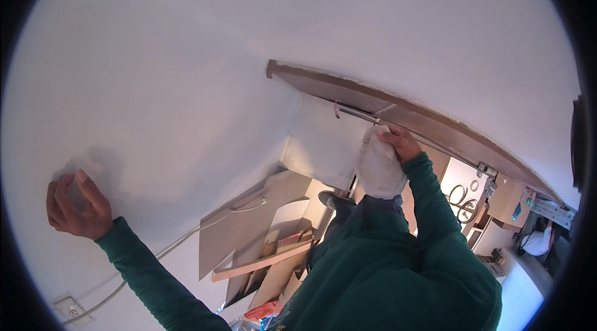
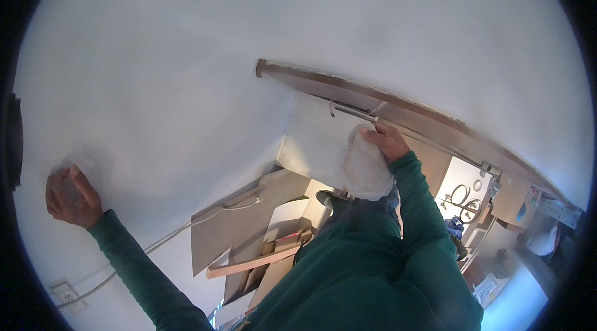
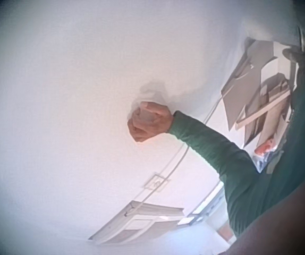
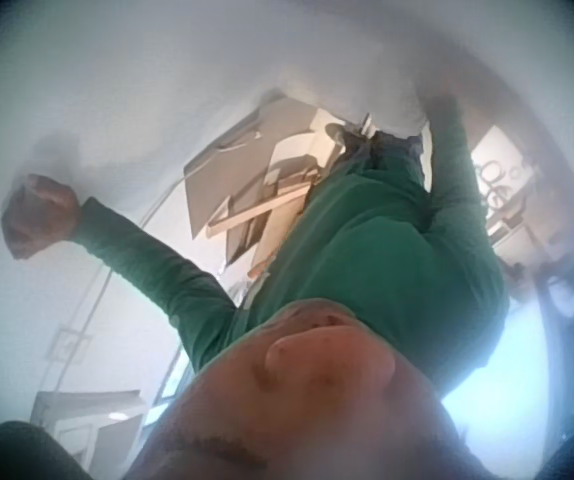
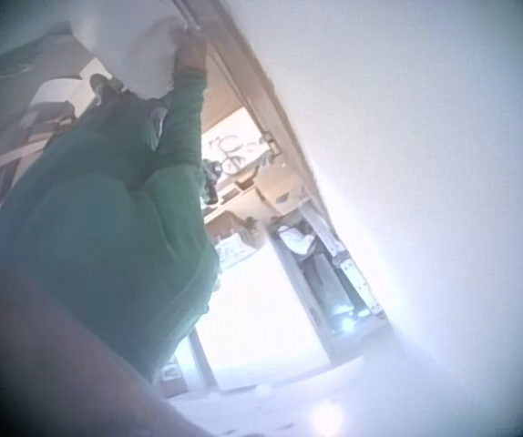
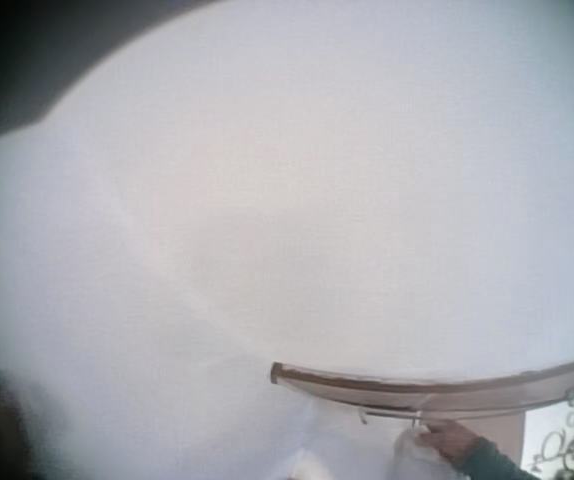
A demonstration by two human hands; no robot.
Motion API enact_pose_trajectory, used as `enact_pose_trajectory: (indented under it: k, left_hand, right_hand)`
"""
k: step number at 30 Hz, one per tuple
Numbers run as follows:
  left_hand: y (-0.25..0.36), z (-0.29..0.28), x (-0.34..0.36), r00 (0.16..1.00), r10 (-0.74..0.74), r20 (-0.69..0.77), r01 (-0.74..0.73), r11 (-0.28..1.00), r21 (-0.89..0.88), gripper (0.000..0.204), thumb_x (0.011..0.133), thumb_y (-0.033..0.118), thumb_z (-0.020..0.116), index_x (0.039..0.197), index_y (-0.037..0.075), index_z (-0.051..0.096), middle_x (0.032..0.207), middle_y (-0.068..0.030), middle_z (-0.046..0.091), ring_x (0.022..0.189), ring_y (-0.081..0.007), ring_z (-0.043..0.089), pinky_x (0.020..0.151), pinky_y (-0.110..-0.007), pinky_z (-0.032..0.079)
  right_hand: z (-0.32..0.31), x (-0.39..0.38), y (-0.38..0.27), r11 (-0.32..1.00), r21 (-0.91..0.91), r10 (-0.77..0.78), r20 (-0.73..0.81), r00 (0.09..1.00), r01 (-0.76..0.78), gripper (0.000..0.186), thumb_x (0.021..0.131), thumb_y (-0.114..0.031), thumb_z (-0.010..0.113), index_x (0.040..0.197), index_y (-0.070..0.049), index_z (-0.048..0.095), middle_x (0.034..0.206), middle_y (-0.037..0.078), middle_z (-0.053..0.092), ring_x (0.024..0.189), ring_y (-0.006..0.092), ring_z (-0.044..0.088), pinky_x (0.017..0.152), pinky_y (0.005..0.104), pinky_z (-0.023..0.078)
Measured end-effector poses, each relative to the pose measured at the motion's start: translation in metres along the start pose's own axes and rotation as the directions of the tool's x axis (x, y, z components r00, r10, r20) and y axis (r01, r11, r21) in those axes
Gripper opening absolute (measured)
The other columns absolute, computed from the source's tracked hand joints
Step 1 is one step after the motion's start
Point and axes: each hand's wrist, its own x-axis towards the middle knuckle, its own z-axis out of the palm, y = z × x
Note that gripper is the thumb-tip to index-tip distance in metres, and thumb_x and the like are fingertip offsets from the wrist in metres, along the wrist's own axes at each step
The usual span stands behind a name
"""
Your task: The person positions a long wooden shelf against a wall, aligns it with brackets, and wipes the surface with a cloth. The person repeatedly adjusts the shelf's position and cleans the wall area above it.
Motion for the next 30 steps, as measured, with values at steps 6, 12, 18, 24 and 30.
enact_pose_trajectory:
  k: [6,12,18,24,30]
  left_hand:
    - [-0.002,0.000,-0.002,0.998,-0.064,-0.001,0.064,0.993,-0.100,0.020,0.085,0.032,0.073,0.085,0.012,0.071,0.095,-0.0039,0.072,0.099,-0.0226,0.065,0.087,-0.039,0.044]
    - [0.006,-0.008,0.008,0.999,-0.037,0.020,0.037,0.999,-0.005,0.020,0.089,0.030,0.071,0.085,0.011,0.071,0.094,-0.0046,0.073,0.093,-0.0221,0.068,0.082,-0.038,0.050]
    - [0.001,-0.003,0.000,0.997,-0.080,0.000,0.080,0.997,-0.019,0.018,0.086,0.031,0.073,0.084,0.013,0.071,0.097,-0.0017,0.071,0.095,-0.0193,0.065,0.084,-0.036,0.045]
    - [0.004,-0.001,-0.001,0.996,-0.094,0.008,0.093,0.995,0.026,0.020,0.088,0.032,0.071,0.086,0.012,0.073,0.099,-0.0039,0.072,0.098,-0.0204,0.065,0.086,-0.038,0.045]
    - [-0.001,0.000,-0.006,0.999,-0.049,0.020,0.047,0.998,0.050,0.024,0.090,0.033,0.070,0.087,0.010,0.074,0.098,-0.0059,0.074,0.099,-0.0226,0.067,0.087,-0.040,0.048]
  right_hand:
    - [0.033,-0.036,-0.034,0.805,0.560,-0.194,-0.068,0.979,0.199,0.046,0.091,-0.026,0.068,0.129,-0.004,0.056,0.117,0.011,0.066,0.110,0.0225,0.062,0.096,0.0366,0.051]
    - [0.015,-0.041,-0.047,0.956,-0.142,-0.279,-0.153,0.948,0.258,0.046,0.088,-0.026,0.069,0.127,-0.004,0.058,0.126,0.014,0.062,0.114,0.0284,0.061,0.096,0.0445,0.050]
    - [0.024,-0.015,-0.031,0.358,-0.908,-0.652,-0.409,0.638,-0.216,0.036,0.084,-0.021,0.071,0.115,-0.005,0.065,0.121,0.023,0.052,0.112,0.0428,0.055,0.092,0.0512,0.050]
    - [0.043,0.066,-0.021,0.282,-0.904,-0.712,-0.421,0.562,-0.320,0.033,0.085,-0.027,0.072,0.109,-0.006,0.066,0.114,0.024,0.046,0.106,0.0430,0.053,0.092,0.0507,0.049]
    - [0.055,0.113,-0.028,0.235,-0.813,-0.566,-0.560,0.605,-0.533,0.038,0.082,-0.029,0.076,0.112,-0.008,0.066,0.120,0.024,0.048,0.106,0.0405,0.055,0.091,0.0484,0.051]
